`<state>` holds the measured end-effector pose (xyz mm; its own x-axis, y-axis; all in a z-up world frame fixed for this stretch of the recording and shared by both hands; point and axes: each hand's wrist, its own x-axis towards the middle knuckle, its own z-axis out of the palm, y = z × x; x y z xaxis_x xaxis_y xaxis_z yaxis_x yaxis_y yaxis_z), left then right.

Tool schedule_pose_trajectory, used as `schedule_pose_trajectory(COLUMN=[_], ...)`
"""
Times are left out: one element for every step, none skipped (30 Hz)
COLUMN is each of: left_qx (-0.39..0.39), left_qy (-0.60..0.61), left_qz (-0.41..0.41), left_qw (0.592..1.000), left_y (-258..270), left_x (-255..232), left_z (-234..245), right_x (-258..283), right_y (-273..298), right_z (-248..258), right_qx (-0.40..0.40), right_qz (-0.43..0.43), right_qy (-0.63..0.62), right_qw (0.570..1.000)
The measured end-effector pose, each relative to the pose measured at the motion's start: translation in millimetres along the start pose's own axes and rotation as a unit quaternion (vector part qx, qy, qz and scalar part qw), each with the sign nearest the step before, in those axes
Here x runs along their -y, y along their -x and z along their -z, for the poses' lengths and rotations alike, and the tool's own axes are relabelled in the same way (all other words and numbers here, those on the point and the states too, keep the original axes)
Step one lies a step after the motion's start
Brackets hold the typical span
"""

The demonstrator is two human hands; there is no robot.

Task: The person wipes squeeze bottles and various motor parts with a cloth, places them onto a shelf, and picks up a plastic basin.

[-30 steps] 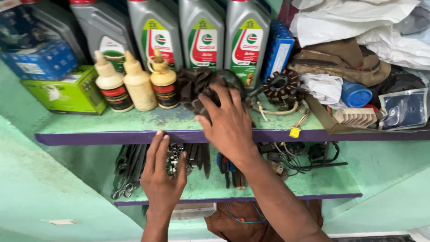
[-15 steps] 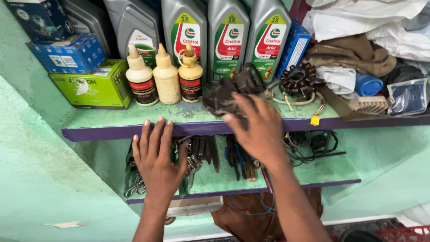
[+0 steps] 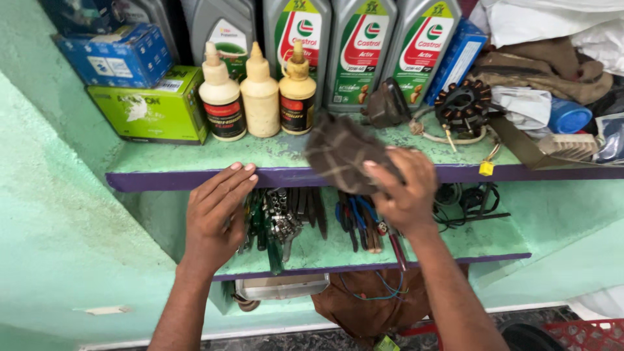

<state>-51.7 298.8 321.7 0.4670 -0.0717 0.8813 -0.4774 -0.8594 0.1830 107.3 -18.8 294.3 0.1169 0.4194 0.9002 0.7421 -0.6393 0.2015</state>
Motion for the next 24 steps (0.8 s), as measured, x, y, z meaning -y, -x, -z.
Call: schedule_pose_trajectory(left_qx=[0.012, 0.012, 0.006, -0.001, -0.001, -0.005, -0.010, -0.012, -0.025, -0.039, -0.040, -0.096, -0.153, -0.156, -0.217, -0.275, -0.278, -0.297, -0.317, -0.322, -0.314, -0.307, -0.308, -0.308], left_qy=[0.012, 0.010, 0.048, 0.085, 0.084, 0.097, 0.113, 0.114, 0.125, 0.136, 0.134, 0.156, 0.176, 0.173, 0.207, 0.240, 0.236, 0.245, 0.251, 0.245, 0.241, 0.237, 0.233, 0.268], left_qz=[0.003, 0.007, 0.016, 0.025, 0.026, 0.038, 0.047, 0.044, 0.047, 0.050, 0.048, 0.062, 0.072, 0.069, 0.133, 0.196, 0.195, 0.237, 0.281, 0.281, 0.314, 0.347, 0.349, 0.379], left_qw=[1.000, 1.000, 0.999, 0.996, 0.996, 0.995, 0.992, 0.992, 0.991, 0.989, 0.989, 0.981, 0.970, 0.970, 0.945, 0.910, 0.910, 0.892, 0.871, 0.871, 0.863, 0.854, 0.854, 0.830], left_y=[0, 0, 0, 1, 1, 3, 2, 3, 5, 8, 14, 22, 29, 38, 49, 60, 72, 82, 94, 104, 114, 123, 130, 136], left_x=[-1, -2, -2, -3, -4, -5, -4, -4, -3, -1, 0, 0, 2, 3, 2, 2, 3, 4, 4, 6, 7, 8, 9, 11], left_z=[1, 1, 0, 0, 0, 0, -2, -4, -5, -7, -10, -15, -20, -24, -28, -31, -33, -34, -34, -34, -34, -33, -34, -36], right_x=[-7, -11, -12, -9, -5, 1, 6, 15, 25, 36, 50, 62, 74, 90, 108, 123, 138, 152, 166, 178, 191, 205, 218, 230], right_y=[9, 19, 27, 35, 41, 46, 49, 52, 52, 52, 51, 47, 38, 31, 25, 15, 6, -5, -16, -29, -42, -56, -68, -80], right_z=[0, 0, -5, -15, -27, -38, -50, -63, -75, -85, -93, -99, -105, -107, -106, -105, -103, -102, -102, -102, -102, -104, -105, -107], right_qx=[0.002, -0.025, -0.054, -0.053, -0.088, -0.123, -0.125, -0.145, -0.165, -0.150, -0.134, -0.118, -0.105, -0.085, -0.063, -0.067, -0.038, -0.008, -0.010, -0.002, 0.008, 0.007, 0.018, 0.028], right_qz=[0.001, -0.011, -0.024, -0.023, -0.043, -0.063, -0.061, -0.057, -0.053, -0.042, -0.032, -0.001, 0.033, 0.048, 0.062, 0.065, 0.064, 0.063, 0.066, 0.064, 0.061, 0.064, 0.065, 0.067], right_qy=[-0.004, 0.010, 0.025, 0.020, 0.011, 0.001, 0.004, 0.001, -0.002, -0.004, -0.008, 0.003, 0.015, -0.008, -0.031, -0.032, -0.045, -0.057, -0.063, -0.054, -0.045, -0.052, -0.066, -0.080], right_qw=[1.000, 1.000, 0.998, 0.998, 0.995, 0.990, 0.990, 0.988, 0.985, 0.988, 0.990, 0.993, 0.994, 0.995, 0.996, 0.995, 0.996, 0.996, 0.996, 0.996, 0.997, 0.997, 0.996, 0.994])
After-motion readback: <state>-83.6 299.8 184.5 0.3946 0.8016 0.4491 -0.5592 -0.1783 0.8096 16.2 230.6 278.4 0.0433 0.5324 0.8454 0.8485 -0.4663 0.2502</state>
